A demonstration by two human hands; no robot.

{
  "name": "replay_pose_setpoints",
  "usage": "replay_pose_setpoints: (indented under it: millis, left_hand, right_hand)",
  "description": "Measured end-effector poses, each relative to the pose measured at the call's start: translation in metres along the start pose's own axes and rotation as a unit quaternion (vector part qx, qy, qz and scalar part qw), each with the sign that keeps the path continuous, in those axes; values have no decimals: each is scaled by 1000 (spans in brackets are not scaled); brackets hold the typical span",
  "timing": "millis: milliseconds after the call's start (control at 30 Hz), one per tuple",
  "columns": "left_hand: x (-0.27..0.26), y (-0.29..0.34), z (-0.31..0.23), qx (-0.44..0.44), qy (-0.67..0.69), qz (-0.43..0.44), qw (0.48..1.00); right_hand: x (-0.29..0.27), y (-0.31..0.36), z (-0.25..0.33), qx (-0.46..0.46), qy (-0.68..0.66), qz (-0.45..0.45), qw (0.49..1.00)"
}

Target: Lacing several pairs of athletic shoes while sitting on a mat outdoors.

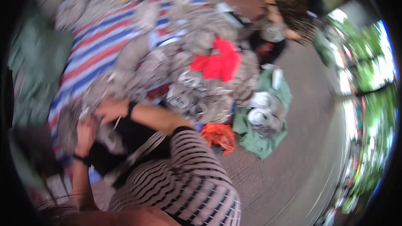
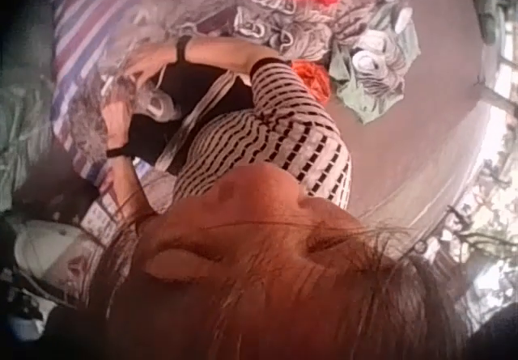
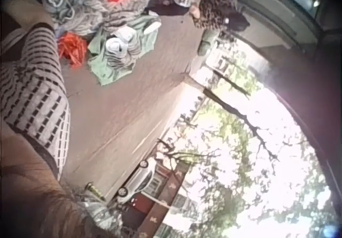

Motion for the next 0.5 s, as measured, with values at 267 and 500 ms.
replay_pose_setpoints:
  millis: [267,500]
  left_hand:
    - [-143,167,172,-360,-129,-227,896]
    - [-232,383,233,-549,-267,-247,752]
  right_hand:
    - [-27,21,1,17,60,-3,998]
    - [-22,15,7,39,59,39,997]
Point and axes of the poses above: each hand's wrist, its own y-axis away from the middle knuckle, its own x-axis out of the palm, z = x × y, the point moved 9 cm from there along -y, towards the middle knuckle, and after that the axes turned 2 degrees about -z, right-handed, at the moved point
